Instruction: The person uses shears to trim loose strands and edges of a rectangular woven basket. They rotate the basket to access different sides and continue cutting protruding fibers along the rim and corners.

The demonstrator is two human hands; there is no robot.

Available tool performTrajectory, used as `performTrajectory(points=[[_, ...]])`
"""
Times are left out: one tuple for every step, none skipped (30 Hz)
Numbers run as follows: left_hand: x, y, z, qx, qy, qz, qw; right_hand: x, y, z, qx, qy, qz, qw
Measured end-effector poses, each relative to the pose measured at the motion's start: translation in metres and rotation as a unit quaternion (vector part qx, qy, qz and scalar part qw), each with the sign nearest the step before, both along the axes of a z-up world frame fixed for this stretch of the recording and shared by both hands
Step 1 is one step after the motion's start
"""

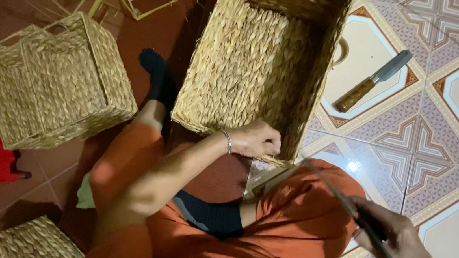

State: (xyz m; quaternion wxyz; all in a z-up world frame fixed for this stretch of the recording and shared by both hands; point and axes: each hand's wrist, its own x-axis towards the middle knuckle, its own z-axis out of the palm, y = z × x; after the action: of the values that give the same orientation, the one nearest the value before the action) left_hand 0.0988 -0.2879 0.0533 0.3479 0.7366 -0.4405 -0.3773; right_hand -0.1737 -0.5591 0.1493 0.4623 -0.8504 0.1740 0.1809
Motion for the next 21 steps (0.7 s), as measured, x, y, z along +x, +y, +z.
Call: performTrajectory(points=[[0.001,0.000,-0.001,0.012,0.012,0.002,1.000,0.003,0.004,0.011,-0.036,0.089,0.013,0.995],[0.001,0.001,-0.002,0.024,0.024,0.003,0.999,0.007,0.007,0.023,-0.073,0.177,0.025,0.981],[0.003,0.001,-0.003,0.035,0.034,0.003,0.999,0.013,0.009,0.034,-0.098,0.199,0.049,0.974],[0.003,0.002,-0.003,0.001,0.021,0.002,1.000,0.021,0.011,0.044,-0.123,0.222,0.072,0.965],[0.002,0.003,-0.003,-0.032,0.008,0.003,0.999,0.030,0.013,0.053,-0.149,0.244,0.097,0.953],[0.001,0.004,-0.003,-0.066,-0.004,0.004,0.998,0.038,0.016,0.060,-0.165,0.221,0.114,0.954],[-0.001,0.006,-0.004,-0.088,-0.012,0.004,0.996,0.047,0.018,0.068,-0.182,0.197,0.132,0.954],[-0.002,0.007,-0.004,-0.110,-0.021,0.005,0.994,0.054,0.021,0.073,-0.198,0.173,0.149,0.953],[-0.004,0.007,-0.003,-0.132,-0.029,0.006,0.991,0.062,0.023,0.077,-0.224,0.202,0.173,0.938],[-0.006,0.008,-0.003,-0.146,-0.031,0.011,0.989,0.069,0.025,0.080,-0.249,0.230,0.196,0.920],[-0.008,0.008,-0.003,-0.161,-0.033,0.015,0.986,0.074,0.026,0.082,-0.274,0.258,0.217,0.901],[-0.010,0.008,-0.002,-0.175,-0.035,0.020,0.984,0.078,0.029,0.084,-0.276,0.260,0.225,0.898],[-0.011,0.007,-0.001,-0.175,-0.031,0.022,0.984,0.081,0.030,0.086,-0.279,0.261,0.232,0.895],[-0.012,0.007,0.000,-0.174,-0.027,0.025,0.984,0.084,0.031,0.087,-0.281,0.262,0.240,0.892],[-0.014,0.007,0.001,-0.173,-0.022,0.026,0.984,0.085,0.032,0.089,-0.274,0.239,0.240,0.900],[-0.015,0.008,0.002,-0.173,-0.027,0.025,0.984,0.086,0.032,0.091,-0.267,0.215,0.240,0.908],[-0.016,0.008,0.004,-0.173,-0.033,0.024,0.984,0.087,0.034,0.093,-0.260,0.190,0.240,0.916],[-0.016,0.007,0.005,-0.173,-0.039,0.022,0.984,0.088,0.034,0.095,-0.281,0.211,0.257,0.900],[-0.016,0.007,0.006,-0.181,-0.039,0.021,0.983,0.088,0.035,0.098,-0.301,0.231,0.273,0.884],[-0.016,0.007,0.007,-0.189,-0.039,0.019,0.981,0.089,0.035,0.101,-0.320,0.251,0.288,0.867],[-0.016,0.006,0.008,-0.197,-0.038,0.018,0.980,0.090,0.035,0.103,-0.324,0.271,0.288,0.859]])
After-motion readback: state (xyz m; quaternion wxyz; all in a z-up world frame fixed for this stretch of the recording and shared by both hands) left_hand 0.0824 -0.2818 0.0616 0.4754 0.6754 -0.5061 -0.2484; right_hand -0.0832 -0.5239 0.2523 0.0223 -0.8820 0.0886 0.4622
